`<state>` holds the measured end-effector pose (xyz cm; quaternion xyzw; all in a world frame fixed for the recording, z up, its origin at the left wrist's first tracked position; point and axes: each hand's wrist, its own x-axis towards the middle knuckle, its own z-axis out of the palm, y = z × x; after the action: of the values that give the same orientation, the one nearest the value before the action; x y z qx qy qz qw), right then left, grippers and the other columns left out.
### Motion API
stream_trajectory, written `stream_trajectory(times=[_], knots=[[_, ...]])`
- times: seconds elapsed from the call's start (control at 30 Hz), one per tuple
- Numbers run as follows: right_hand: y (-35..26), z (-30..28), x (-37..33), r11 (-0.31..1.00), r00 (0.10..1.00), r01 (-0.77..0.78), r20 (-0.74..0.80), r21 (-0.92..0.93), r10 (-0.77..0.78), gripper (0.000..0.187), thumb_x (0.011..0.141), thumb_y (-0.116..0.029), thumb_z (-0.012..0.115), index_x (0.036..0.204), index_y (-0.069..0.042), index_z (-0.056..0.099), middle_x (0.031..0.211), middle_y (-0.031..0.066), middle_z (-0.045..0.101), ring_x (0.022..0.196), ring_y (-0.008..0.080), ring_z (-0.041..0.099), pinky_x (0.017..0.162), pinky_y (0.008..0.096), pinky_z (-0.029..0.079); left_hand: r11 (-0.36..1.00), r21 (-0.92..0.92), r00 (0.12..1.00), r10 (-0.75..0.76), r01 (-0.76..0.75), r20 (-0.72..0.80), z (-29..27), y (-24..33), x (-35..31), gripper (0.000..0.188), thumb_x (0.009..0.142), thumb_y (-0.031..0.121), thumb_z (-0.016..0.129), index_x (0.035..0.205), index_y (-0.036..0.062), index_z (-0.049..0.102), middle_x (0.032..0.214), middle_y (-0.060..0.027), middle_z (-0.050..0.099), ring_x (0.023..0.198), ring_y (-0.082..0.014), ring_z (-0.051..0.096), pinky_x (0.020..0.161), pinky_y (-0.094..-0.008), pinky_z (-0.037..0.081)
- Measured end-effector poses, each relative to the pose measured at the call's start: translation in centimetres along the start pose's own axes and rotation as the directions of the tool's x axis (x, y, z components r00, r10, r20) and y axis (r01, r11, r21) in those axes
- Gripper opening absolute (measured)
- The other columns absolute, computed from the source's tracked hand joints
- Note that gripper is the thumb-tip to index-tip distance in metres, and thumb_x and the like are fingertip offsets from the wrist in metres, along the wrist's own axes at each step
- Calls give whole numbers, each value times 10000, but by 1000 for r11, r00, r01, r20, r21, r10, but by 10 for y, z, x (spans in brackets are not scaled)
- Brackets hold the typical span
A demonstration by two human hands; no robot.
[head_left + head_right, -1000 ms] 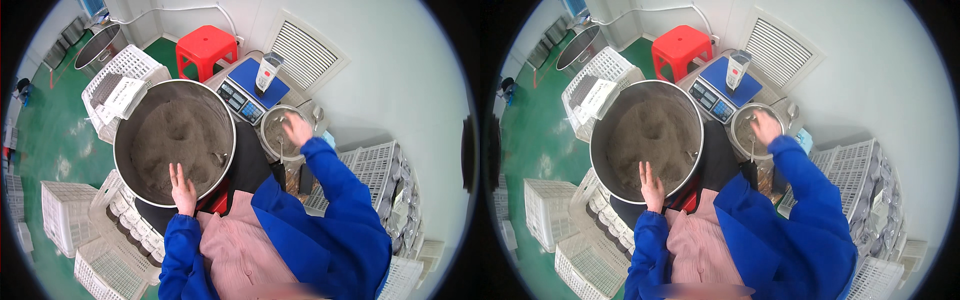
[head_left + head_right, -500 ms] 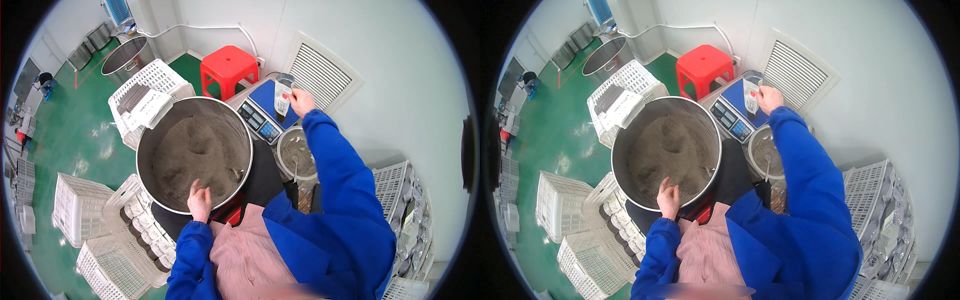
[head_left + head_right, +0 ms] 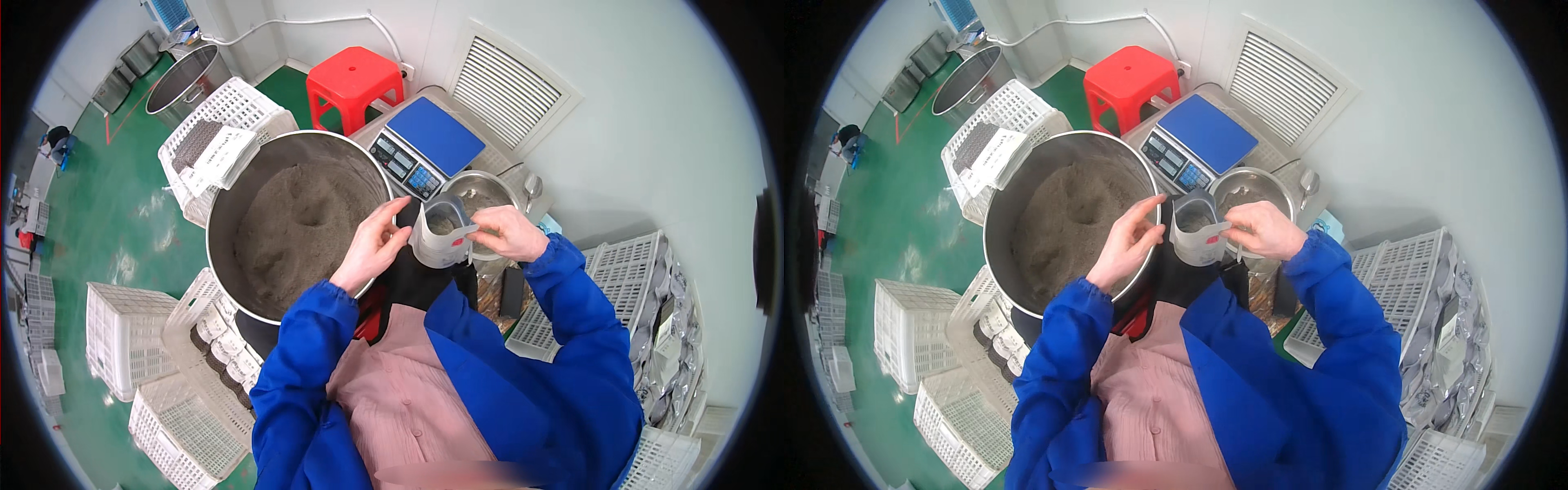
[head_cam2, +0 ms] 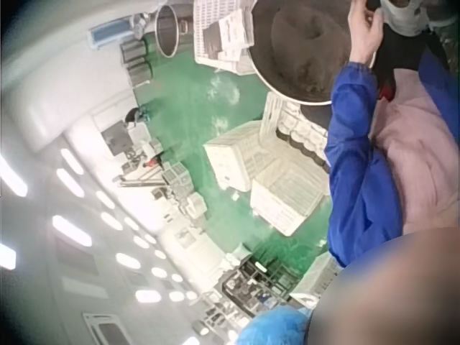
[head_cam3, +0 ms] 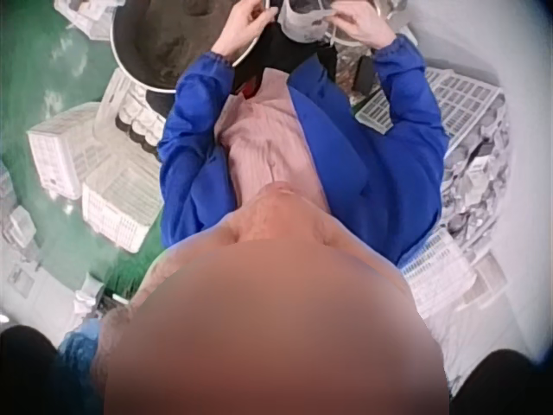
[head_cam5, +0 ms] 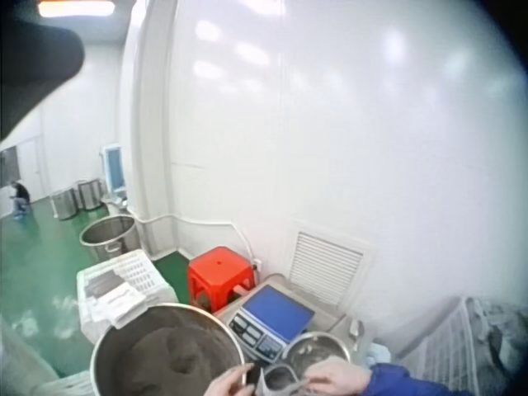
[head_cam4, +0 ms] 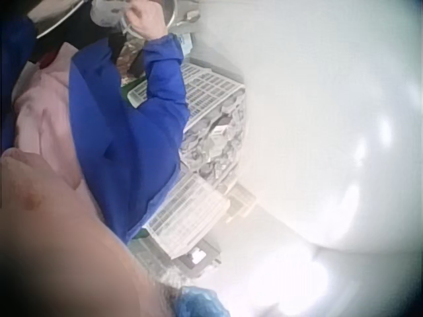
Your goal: Packaging gray powder into small bags and weighing them.
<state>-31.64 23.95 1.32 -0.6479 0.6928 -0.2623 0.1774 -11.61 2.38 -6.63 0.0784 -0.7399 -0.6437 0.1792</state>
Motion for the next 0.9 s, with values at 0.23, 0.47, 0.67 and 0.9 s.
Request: stream_trajectory(times=[0.23, 0.47, 0.67, 0.9], knots=[[12, -11, -12, 980, 964, -189, 201, 64, 173, 254, 862, -72, 679, 1096, 27, 680, 1014, 209, 694, 1007, 359, 679, 855, 410, 524, 996, 80, 998, -51, 47, 46, 26, 4, 14, 151, 971, 42, 653, 1098, -22, 704, 831, -39, 726, 749, -105, 675, 687, -268, 534], [-20, -56, 2, 405, 913, -338, 401, 849, -77, 478, 987, -52, 501, 1450, 59, 457, 1311, 195, 649, 1169, 297, 660, 1072, 438, 486, 959, 250, 983, 160, -134, -86, 40, 17, 4, 70, 897, 23, 707, 951, -21, 698, 739, -95, 679, 647, -133, 639, 608, -279, 499], [7, -37, -17, 970, 971, -208, 147, 126, 189, 666, 838, -206, 753, 1400, 59, 513, 1312, 226, 636, 1206, 317, 628, 1032, 391, 507, 947, 288, 976, 184, -145, -114, 35, 11, -1, 46, 881, 29, 707, 913, 1, 688, 737, -110, 663, 583, -186, 624, 557, -317, 491], [-20, -10, -19, 953, 988, -152, 19, 263, 153, 181, 872, -106, 703, 1012, -1, 752, 925, 166, 737, 898, 340, 715, 784, 395, 549, 949, 244, 978, 209, -200, -12, 19, 29, -20, 74, 878, 49, 724, 933, 9, 694, 797, -103, 683, 618, -192, 637, 568, -319, 498]])
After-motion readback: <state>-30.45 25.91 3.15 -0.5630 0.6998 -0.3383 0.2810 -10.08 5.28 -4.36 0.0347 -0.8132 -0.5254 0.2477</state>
